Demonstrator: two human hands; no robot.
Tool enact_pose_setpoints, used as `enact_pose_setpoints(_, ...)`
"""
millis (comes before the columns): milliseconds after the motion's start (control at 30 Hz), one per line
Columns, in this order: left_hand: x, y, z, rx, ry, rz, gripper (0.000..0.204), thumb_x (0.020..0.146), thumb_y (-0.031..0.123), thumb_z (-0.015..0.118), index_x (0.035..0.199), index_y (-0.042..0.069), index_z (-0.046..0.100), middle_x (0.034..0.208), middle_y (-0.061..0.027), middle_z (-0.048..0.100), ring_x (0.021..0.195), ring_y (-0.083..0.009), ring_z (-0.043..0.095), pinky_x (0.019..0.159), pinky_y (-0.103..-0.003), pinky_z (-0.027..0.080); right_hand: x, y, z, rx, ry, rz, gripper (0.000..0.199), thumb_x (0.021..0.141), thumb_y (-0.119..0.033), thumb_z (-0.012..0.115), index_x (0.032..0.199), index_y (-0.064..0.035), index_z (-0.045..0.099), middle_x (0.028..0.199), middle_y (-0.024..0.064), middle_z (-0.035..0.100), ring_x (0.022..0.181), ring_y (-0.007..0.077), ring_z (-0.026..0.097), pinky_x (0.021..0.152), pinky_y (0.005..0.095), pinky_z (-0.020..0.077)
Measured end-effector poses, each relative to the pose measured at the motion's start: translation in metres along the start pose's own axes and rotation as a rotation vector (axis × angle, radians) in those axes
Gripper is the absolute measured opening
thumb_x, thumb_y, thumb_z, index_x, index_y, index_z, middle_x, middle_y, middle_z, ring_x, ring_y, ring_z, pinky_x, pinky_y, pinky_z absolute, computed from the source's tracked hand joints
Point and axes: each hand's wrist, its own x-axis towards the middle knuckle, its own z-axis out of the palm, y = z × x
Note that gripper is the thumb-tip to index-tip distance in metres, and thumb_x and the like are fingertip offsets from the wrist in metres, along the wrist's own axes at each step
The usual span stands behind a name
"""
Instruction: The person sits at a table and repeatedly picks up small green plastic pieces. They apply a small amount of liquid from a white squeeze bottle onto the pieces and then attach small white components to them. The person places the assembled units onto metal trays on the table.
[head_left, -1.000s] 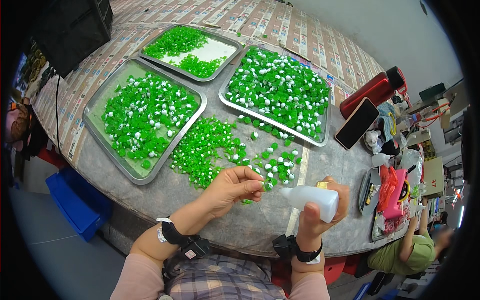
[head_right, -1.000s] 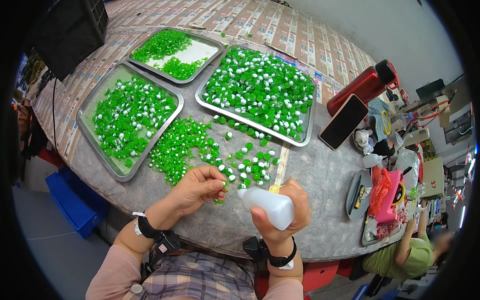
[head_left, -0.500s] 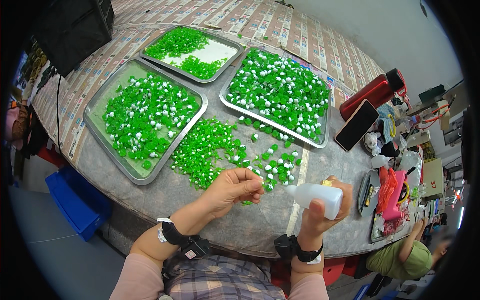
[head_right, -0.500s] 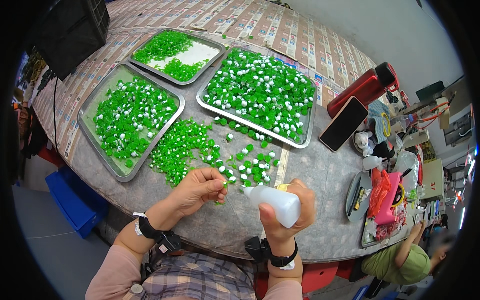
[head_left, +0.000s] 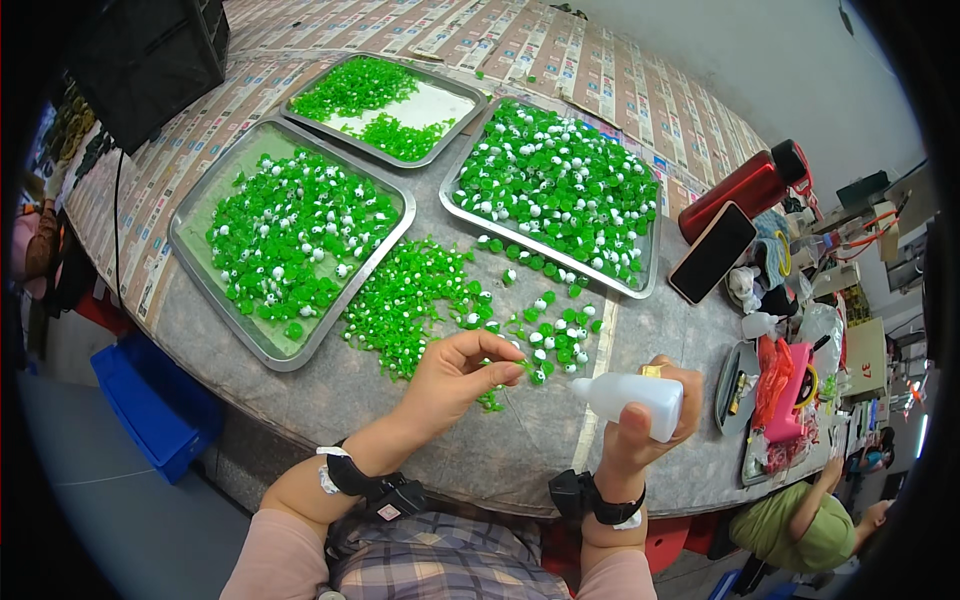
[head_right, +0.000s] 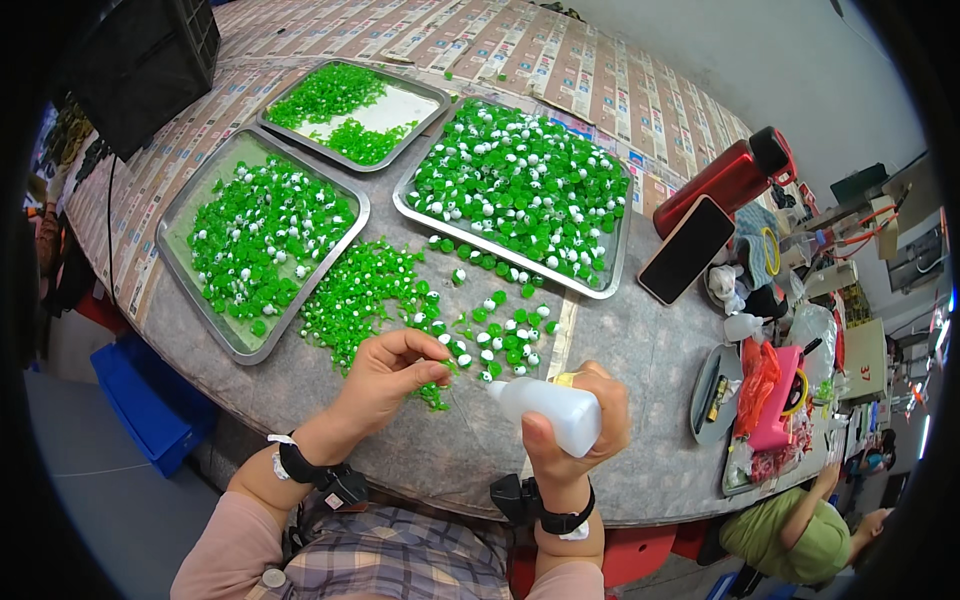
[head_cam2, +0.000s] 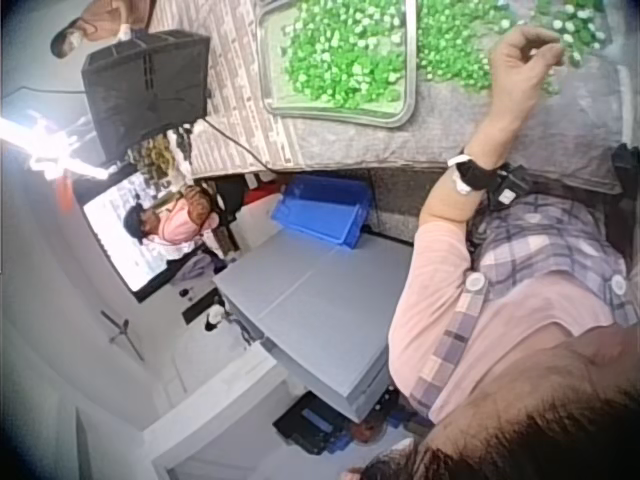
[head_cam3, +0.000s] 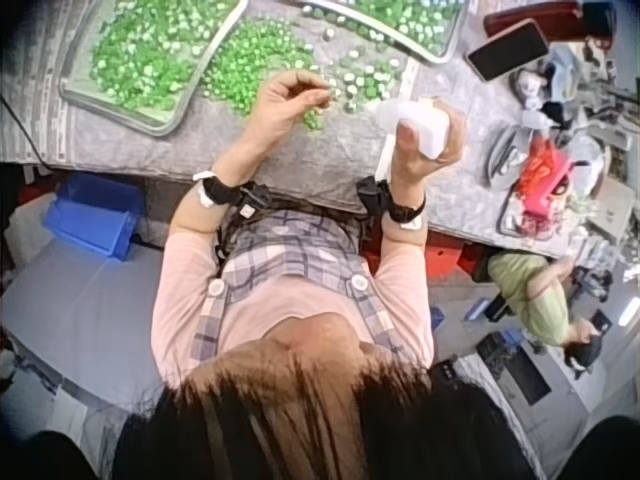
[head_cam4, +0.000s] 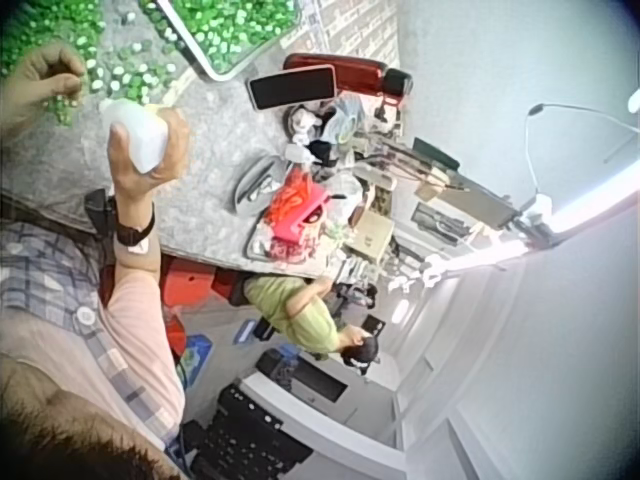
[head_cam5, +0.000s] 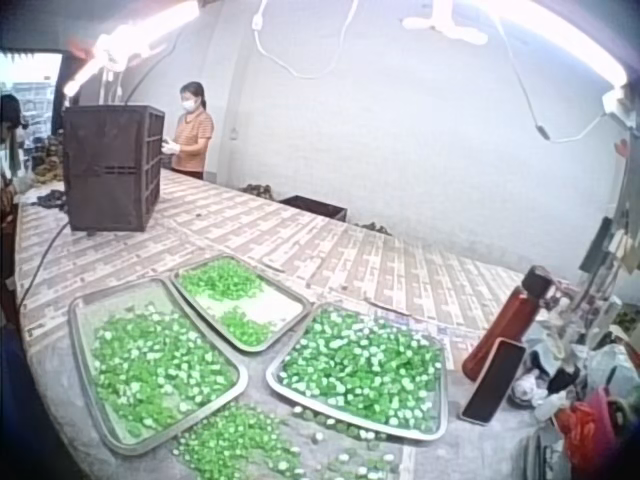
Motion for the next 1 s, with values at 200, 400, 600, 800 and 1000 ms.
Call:
enact_pose_setpoints(200, -0.001, 0.001, 0.001, 0.009, 0.0, 0.009, 0.011, 0.074, 0.001, 0.057, 0.084, 0.001, 0.056, 0.08, -0.0055, 0.057, 0.07, -0.012, 0.056, 0.065, -0.024, 0.046, -0.003, 0.005, 0.002, -0.081, -0.013, -0.036, 0.048, 0.062, -0.045, 0.065, 0.073, -0.0024, 0.045, 0.063, 0.0029, 0.042, 0.054, 0.0126, 0.04, 0.049, 0.0255, 0.0328)
enact_pose_setpoints(400, -0.002, 0.001, -0.001, 0.018, 0.021, -0.001, 0.012, 0.076, 0.005, 0.057, 0.087, 0.0, 0.056, 0.08, -0.0041, 0.058, 0.071, -0.0082, 0.054, 0.065, -0.02, 0.044, 0.018, 0.004, -0.011, 0.059, 0.201, 0.14, 0.039, 0.067, -0.029, 0.065, 0.086, -0.0005, 0.046, 0.071, 0.0039, 0.047, 0.063, 0.0125, 0.047, 0.056, 0.0254, 0.0394)
enact_pose_setpoints(600, -0.001, 0.004, 0.002, 0.0, 0.093, 0.014, 0.01, 0.074, 0.002, 0.058, 0.083, 0.001, 0.056, 0.074, -0.0059, 0.059, 0.067, -0.0124, 0.057, 0.063, -0.024, 0.046, 0.045, 0.069, -0.053, -0.114, -0.047, 0.378, 0.034, 0.073, -0.012, 0.059, 0.099, 0.0025, 0.043, 0.087, 0.0073, 0.05, 0.079, 0.0133, 0.051, 0.069, 0.0228, 0.0411)
enact_pose_setpoints(800, 0.001, 0.004, 0.002, -0.03, 0.076, 0.022, 0.01, 0.074, 0.002, 0.057, 0.084, 0.001, 0.056, 0.074, -0.0059, 0.058, 0.066, -0.0124, 0.057, 0.062, -0.024, 0.047, 0.028, 0.142, -0.088, -0.228, -0.075, 0.447, 0.037, 0.073, -0.006, 0.057, 0.106, 0.0023, 0.042, 0.093, 0.0096, 0.053, 0.083, 0.0129, 0.051, 0.073, 0.0236, 0.0401)
enact_pose_setpoints(1000, 0.0, 0.003, -0.001, -0.039, 0.083, 0.009, 0.01, 0.074, 0.004, 0.058, 0.084, 0.001, 0.056, 0.074, -0.0059, 0.058, 0.066, -0.0124, 0.057, 0.062, -0.024, 0.047, 0.044, 0.06, -0.059, -0.723, -0.053, 0.109, 0.02, 0.071, -0.007, 0.058, 0.09, -0.0003, 0.053, 0.077, 0.0067, 0.056, 0.065, 0.0121, 0.052, 0.058, 0.024, 0.0409)
